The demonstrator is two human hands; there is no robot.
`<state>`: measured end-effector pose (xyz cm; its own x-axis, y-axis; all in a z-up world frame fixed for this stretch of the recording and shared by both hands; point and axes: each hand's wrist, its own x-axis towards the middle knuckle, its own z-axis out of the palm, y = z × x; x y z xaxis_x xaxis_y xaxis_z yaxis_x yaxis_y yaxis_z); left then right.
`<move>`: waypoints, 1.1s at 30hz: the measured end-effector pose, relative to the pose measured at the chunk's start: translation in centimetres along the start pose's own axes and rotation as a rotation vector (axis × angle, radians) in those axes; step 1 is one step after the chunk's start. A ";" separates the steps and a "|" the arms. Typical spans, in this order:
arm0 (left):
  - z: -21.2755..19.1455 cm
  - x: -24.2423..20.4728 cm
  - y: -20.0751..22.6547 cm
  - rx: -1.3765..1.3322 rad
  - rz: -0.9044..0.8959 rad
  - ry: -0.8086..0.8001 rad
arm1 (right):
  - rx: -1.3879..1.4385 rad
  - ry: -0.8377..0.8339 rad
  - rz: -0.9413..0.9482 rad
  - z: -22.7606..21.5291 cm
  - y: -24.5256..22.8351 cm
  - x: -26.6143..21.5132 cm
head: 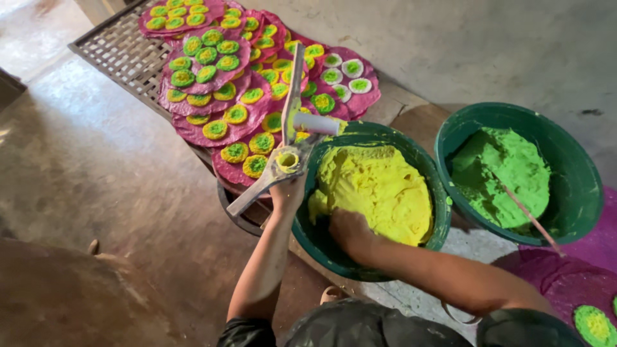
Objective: The person uses a wooden press tool to scoop green and yellow dough from separate bowls and form circular shapes onto a pink mat. They repeatedly fill the press, squeeze the handles to extrude the dough, and arrange the resulting rings on the surface.
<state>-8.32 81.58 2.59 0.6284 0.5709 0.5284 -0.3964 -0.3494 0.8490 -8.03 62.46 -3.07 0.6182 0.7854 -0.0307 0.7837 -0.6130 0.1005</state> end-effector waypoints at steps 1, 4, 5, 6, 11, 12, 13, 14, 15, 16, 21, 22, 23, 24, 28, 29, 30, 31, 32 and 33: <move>-0.1 -0.1 0.1 0.004 -0.014 -0.009 | 0.080 0.036 0.046 -0.4 0.1 -0.6; 0.0 0.1 0.5 0.021 0.009 -0.020 | 0.089 -0.405 -0.214 -5.0 4.4 -3.0; 0.1 0.0 0.8 0.048 -0.030 -0.039 | 0.292 -0.378 -0.119 -6.9 5.9 -4.0; 0.3 0.4 1.3 0.072 -0.060 -0.051 | 0.485 -0.338 -0.027 -9.0 7.9 -4.7; 1.2 0.7 6.2 0.144 0.010 -0.254 | 1.044 -0.350 0.116 -17.6 17.2 -11.4; 1.6 0.5 7.7 0.297 0.093 -0.292 | 1.175 -0.373 0.186 -18.5 18.5 -12.2; 2.1 0.4 9.1 0.449 0.179 -0.327 | 1.307 -0.392 0.256 -19.1 19.3 -12.7; 2.5 0.3 10.4 0.416 0.202 -0.410 | 1.304 -0.420 0.245 -19.2 19.8 -12.5; 2.9 0.1 11.4 0.382 0.226 -0.492 | 1.301 -0.448 0.233 -19.5 20.4 -11.8; 3.3 0.0 12.1 0.349 0.247 -0.571 | 1.298 -0.479 0.217 -20.0 20.8 -11.3; 4.8 -0.6 11.0 0.373 0.164 -0.637 | 0.373 0.017 0.065 -24.4 18.6 -9.3; 5.1 -1.2 10.3 0.295 0.042 -0.597 | 0.197 0.079 0.134 -25.2 17.1 -8.6; 5.3 -1.5 9.5 0.183 0.024 -0.539 | 0.206 0.068 0.118 -25.8 15.3 -8.2; 5.3 -1.4 9.0 0.072 0.013 -0.480 | 0.213 0.062 0.103 -26.3 13.4 -8.1; 3.1 -0.2 9.3 0.378 0.181 -0.335 | 0.237 -0.209 0.208 -29.8 12.7 -6.8; 2.7 0.5 9.7 0.498 0.241 -0.404 | 0.228 -0.170 0.155 -30.3 13.1 -6.2; 2.5 1.0 10.1 0.617 0.299 -0.470 | 0.215 -0.130 0.101 -30.7 13.6 -5.8; 2.2 1.4 10.4 0.736 0.356 -0.536 | 0.202 -0.091 0.047 -30.6 14.0 -5.5; 2.5 0.8 10.6 0.658 0.334 -0.519 | 0.135 -0.110 0.005 -29.5 13.1 -5.0; 3.2 -0.1 10.6 0.581 0.313 -0.501 | 0.068 -0.128 -0.037 -27.6 11.2 -4.4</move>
<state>-10.49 75.41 11.58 0.8245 0.0331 0.5648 -0.2796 -0.8440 0.4576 -3.64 54.55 25.63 0.5882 0.7927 -0.1602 0.8056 -0.5918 0.0293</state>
